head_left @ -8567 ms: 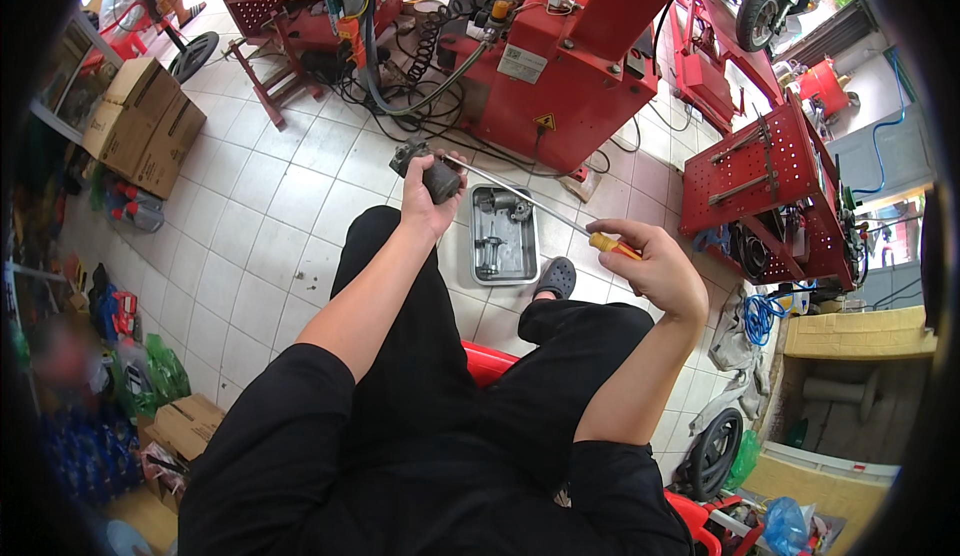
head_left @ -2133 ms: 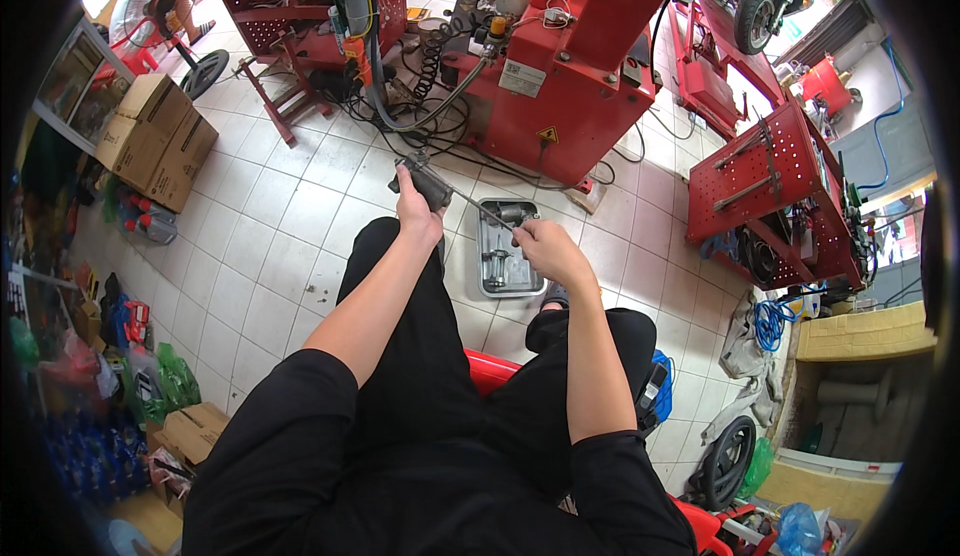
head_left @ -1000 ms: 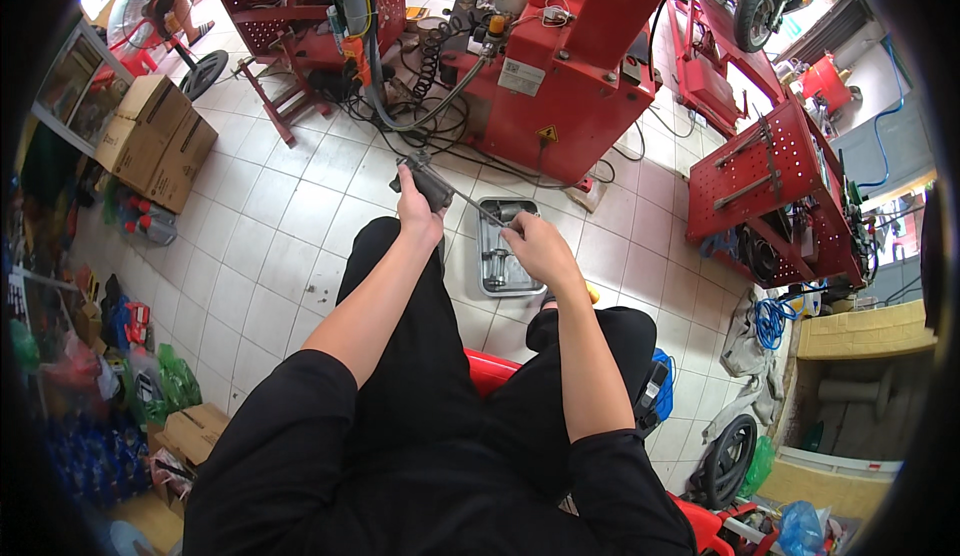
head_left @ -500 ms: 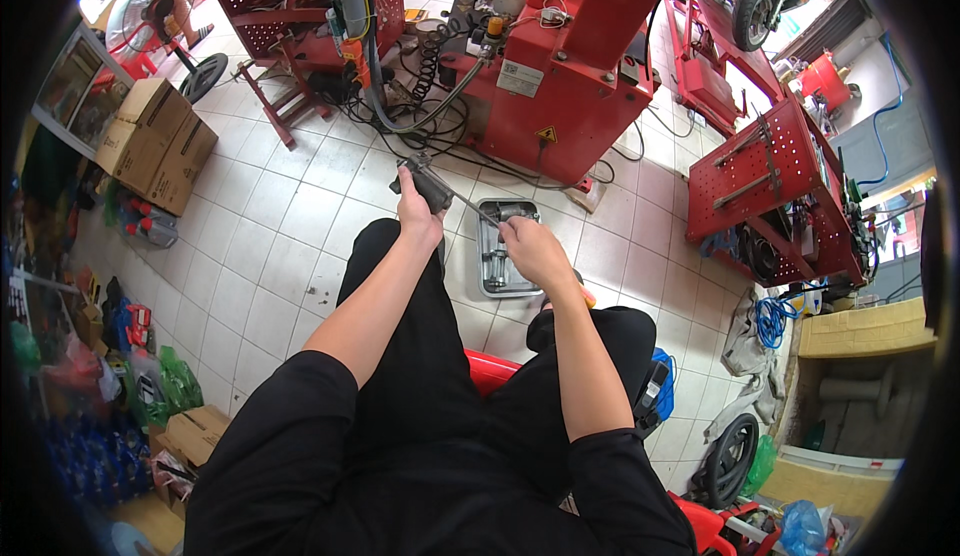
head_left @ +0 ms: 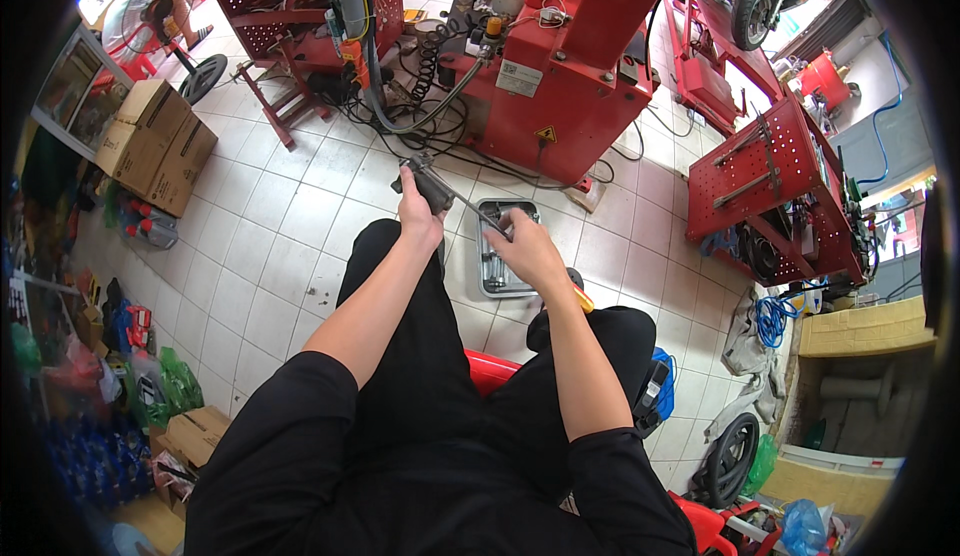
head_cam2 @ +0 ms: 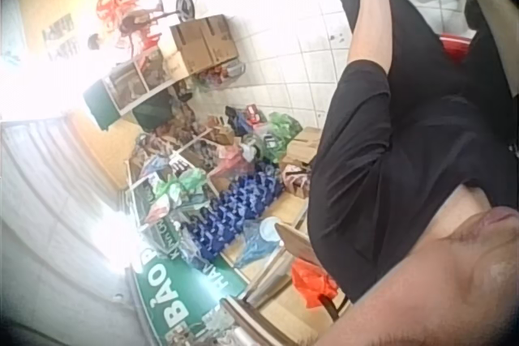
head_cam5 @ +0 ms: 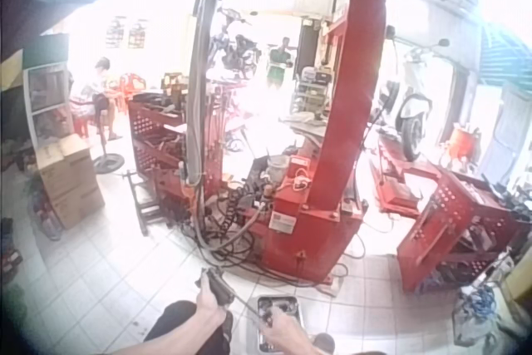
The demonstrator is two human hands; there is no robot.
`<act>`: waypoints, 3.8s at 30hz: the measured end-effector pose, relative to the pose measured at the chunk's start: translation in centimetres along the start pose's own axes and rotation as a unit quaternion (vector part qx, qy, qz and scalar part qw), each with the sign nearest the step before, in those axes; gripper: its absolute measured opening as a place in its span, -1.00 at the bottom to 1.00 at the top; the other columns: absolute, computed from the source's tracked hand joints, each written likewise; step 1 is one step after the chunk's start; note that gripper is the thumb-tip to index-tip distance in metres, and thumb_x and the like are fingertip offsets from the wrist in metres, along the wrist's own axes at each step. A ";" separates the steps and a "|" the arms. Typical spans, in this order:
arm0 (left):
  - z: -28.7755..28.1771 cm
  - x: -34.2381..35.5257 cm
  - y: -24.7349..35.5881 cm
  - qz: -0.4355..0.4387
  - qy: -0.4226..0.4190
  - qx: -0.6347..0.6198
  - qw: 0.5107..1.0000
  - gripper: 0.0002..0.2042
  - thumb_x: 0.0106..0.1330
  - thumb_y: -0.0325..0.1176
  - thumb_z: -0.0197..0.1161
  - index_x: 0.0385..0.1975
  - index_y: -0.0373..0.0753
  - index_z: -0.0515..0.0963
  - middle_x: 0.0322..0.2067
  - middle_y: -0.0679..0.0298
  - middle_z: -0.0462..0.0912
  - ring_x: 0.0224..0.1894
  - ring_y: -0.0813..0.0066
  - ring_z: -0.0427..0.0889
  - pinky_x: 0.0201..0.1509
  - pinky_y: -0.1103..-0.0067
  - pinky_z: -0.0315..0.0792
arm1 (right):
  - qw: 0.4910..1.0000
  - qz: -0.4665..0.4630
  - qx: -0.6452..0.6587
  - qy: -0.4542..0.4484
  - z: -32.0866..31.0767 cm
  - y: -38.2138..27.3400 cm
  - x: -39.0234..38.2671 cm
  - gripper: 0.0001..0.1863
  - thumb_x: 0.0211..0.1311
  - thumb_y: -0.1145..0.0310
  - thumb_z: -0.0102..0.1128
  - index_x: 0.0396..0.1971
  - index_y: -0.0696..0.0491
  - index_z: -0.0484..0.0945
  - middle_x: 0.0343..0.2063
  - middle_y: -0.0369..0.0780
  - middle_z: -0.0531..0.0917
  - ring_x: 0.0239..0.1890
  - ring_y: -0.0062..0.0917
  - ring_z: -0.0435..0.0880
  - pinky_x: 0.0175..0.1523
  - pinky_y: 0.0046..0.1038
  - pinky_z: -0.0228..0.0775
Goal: The person sits on a low stool in a workshop and uses a screwdriver to disassemble and manipulate small mechanical parts, including a cylindrical metal component and a metal tray. They repeatedly insert the screwdriver into the parts, rotate them, and place them into the tray.
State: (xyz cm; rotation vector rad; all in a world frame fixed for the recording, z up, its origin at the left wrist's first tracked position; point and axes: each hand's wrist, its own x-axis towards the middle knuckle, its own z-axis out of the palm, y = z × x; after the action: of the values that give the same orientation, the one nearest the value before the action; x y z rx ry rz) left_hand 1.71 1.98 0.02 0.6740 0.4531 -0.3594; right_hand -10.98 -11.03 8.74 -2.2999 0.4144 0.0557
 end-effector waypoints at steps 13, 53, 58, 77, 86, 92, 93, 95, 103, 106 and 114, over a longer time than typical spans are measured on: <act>-0.3 0.3 -0.3 0.003 -0.025 0.002 1.000 -0.61 0.32 0.12 -0.01 -0.34 -0.12 0.45 -0.47 0.40 0.54 -0.45 0.55 0.53 -0.38 0.58 0.45 | 0.999 -0.022 0.016 0.030 0.9 0.4 0.0 -0.69 0.18 0.20 0.08 -0.39 0.21 0.47 -0.44 0.03 0.62 -0.27 -0.07 0.58 -0.17 -0.17 0.37; 0.2 -0.2 -0.8 0.003 -0.053 0.030 0.998 -0.64 0.32 0.10 0.01 -0.34 -0.08 0.45 -0.48 0.44 0.52 -0.46 0.60 0.50 -0.36 0.58 0.39 | 0.990 -0.101 -0.011 0.101 3.0 0.9 0.3 -0.75 0.25 0.23 -0.02 -0.35 0.14 0.42 -0.49 0.04 0.60 -0.35 0.00 0.56 -0.28 -0.09 0.34; 0.1 -0.2 -0.5 0.007 -0.063 0.035 0.997 -0.66 0.32 0.08 0.02 -0.33 -0.09 0.45 -0.46 0.44 0.52 -0.44 0.59 0.50 -0.31 0.58 0.40 | 0.995 -0.055 -0.025 0.076 3.2 0.1 0.0 -0.76 0.27 0.23 -0.03 -0.35 0.12 0.42 -0.50 0.05 0.58 -0.35 -0.01 0.56 -0.29 -0.09 0.32; 0.0 -0.2 -0.7 -0.001 -0.073 0.028 0.997 -0.66 0.32 0.08 0.02 -0.31 -0.09 0.45 -0.45 0.44 0.52 -0.43 0.59 0.50 -0.35 0.58 0.38 | 0.993 -0.030 -0.065 0.096 3.8 -0.8 -0.2 -0.65 0.31 0.16 -0.10 -0.44 0.16 0.44 -0.52 0.07 0.58 -0.41 0.06 0.54 -0.31 -0.01 0.33; 0.3 -0.3 -0.9 0.012 -0.092 0.060 0.994 -0.64 0.31 0.11 0.02 -0.32 -0.08 0.45 -0.47 0.46 0.52 -0.43 0.61 0.49 -0.30 0.57 0.35 | 0.988 -0.020 0.154 -0.009 4.7 1.9 1.4 -0.54 0.35 0.09 -0.15 -0.51 0.19 0.46 -0.64 0.00 0.53 -0.55 -0.15 0.50 -0.36 -0.21 0.30; 0.2 -0.6 -0.3 -0.019 -0.107 0.082 0.991 -0.66 0.25 0.03 0.13 -0.29 -0.15 0.43 -0.43 0.31 0.52 -0.38 0.45 0.53 -0.29 0.44 0.45 | 0.946 0.111 0.265 -0.149 4.1 2.0 1.8 -0.61 0.34 0.10 -0.10 -0.41 0.18 0.43 -0.67 -0.25 0.44 -0.57 -0.50 0.45 -0.43 -0.42 0.28; 0.9 -1.4 -0.2 -0.019 -0.097 0.111 0.989 -0.67 0.22 -0.01 0.19 -0.29 -0.15 0.43 -0.43 0.31 0.52 -0.38 0.47 0.53 -0.32 0.44 0.45 | 0.961 0.084 0.236 -0.118 4.0 1.9 1.7 -0.60 0.32 0.11 -0.07 -0.42 0.20 0.44 -0.64 -0.19 0.47 -0.53 -0.44 0.47 -0.38 -0.38 0.29; 1.4 -2.0 -0.4 -0.016 -0.087 0.155 0.984 -0.70 0.17 -0.08 0.28 -0.31 -0.14 0.43 -0.44 0.31 0.52 -0.39 0.51 0.54 -0.39 0.47 0.43 | 0.983 0.031 0.175 -0.056 4.0 1.6 1.4 -0.59 0.27 0.13 -0.02 -0.45 0.25 0.47 -0.58 -0.07 0.55 -0.47 -0.32 0.50 -0.30 -0.30 0.31; 0.8 -1.2 0.2 0.001 -0.035 0.147 0.988 -0.77 0.06 -0.20 0.37 -0.42 -0.06 0.43 -0.55 0.41 0.53 -0.51 0.57 0.56 -0.52 0.50 0.34 | 0.986 0.006 0.116 -0.122 2.0 -0.5 -0.1 -0.52 0.12 0.16 0.17 -0.12 0.26 0.42 -0.31 0.07 0.60 -0.22 -0.19 0.60 -0.12 -0.32 0.38; 0.5 -0.7 0.5 -0.009 -0.034 0.109 0.993 -0.79 0.08 -0.21 0.35 -0.46 -0.06 0.43 -0.56 0.41 0.54 -0.51 0.56 0.56 -0.53 0.52 0.33 | 0.983 -0.003 -0.002 -0.182 -0.3 -0.3 -0.5 -0.46 0.04 0.11 0.24 -0.12 0.23 0.42 -0.37 -0.04 0.62 -0.40 -0.35 0.61 -0.25 -0.40 0.41; 0.5 0.2 1.4 -0.047 0.002 -0.022 0.999 -0.73 0.10 -0.22 0.33 -0.32 -0.07 0.37 -0.42 0.36 0.49 -0.38 0.43 0.60 -0.52 0.66 0.36 | 0.952 0.067 -0.090 -0.285 -6.7 -0.3 -1.8 -0.33 -0.20 0.09 0.32 -0.05 0.13 0.42 -0.31 -0.04 0.62 -0.27 -0.26 0.60 -0.17 -0.39 0.44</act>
State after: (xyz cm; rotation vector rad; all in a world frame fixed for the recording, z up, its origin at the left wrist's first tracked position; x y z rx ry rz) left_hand 2.68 2.63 0.92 0.6119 0.4967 -0.4352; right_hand -13.19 -15.12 13.83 -2.2949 0.2670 0.8349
